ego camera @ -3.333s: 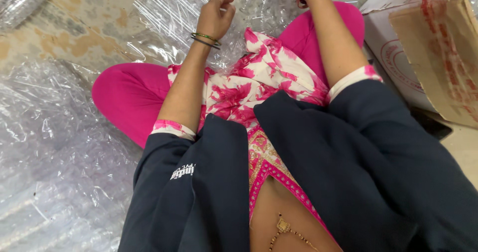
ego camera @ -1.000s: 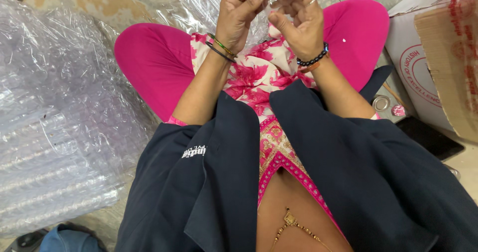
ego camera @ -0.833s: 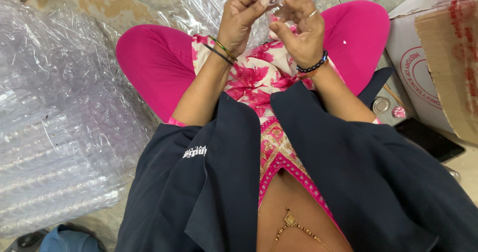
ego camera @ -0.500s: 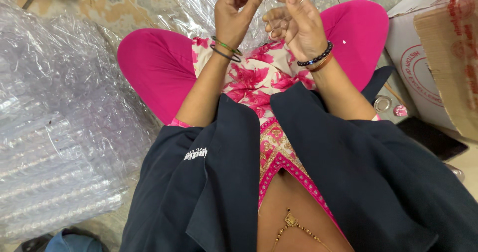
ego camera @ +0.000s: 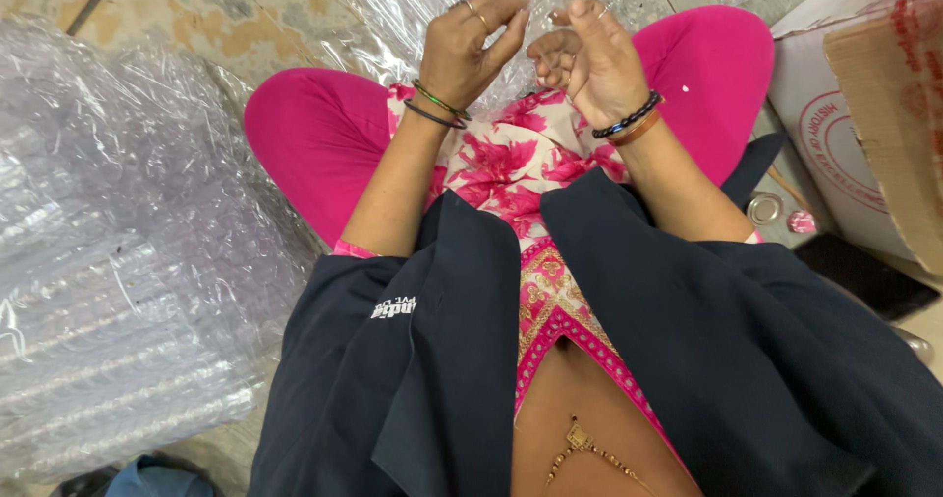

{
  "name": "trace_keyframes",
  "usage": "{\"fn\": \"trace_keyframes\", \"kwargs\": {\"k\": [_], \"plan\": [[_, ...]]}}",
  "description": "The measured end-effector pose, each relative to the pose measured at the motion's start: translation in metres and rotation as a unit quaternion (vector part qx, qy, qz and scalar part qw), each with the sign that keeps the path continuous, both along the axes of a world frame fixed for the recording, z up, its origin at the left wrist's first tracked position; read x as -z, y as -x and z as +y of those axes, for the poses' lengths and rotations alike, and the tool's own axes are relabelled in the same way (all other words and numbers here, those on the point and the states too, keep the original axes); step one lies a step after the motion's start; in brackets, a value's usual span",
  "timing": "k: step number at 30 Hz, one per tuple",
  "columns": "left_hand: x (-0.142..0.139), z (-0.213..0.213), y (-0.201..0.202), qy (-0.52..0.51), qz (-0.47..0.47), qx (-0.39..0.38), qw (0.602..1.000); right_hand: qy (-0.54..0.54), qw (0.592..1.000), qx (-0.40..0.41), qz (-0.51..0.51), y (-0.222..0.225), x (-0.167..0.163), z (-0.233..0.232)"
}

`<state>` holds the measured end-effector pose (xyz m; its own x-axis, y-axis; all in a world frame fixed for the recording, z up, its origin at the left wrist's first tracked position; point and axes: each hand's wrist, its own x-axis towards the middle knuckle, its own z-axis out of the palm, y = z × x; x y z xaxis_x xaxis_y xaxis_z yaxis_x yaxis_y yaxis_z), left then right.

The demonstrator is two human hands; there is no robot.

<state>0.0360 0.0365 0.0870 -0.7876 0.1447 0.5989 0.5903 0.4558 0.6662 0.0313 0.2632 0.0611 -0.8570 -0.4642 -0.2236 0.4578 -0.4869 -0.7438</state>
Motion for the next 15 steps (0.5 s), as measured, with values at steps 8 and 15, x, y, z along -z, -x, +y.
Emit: {"fn": "trace_keyframes", "kwargs": {"k": [8,15], "plan": [[0.028,-0.025,0.028,0.044,-0.126,-0.039,0.990,-0.325,0.902,-0.040,0.281,0.048,0.017,-0.036],[0.052,-0.073,0.081,0.155,-0.127,-0.044,0.979,-0.317,0.886,-0.191,0.281,0.170,0.030,-0.126]]}}
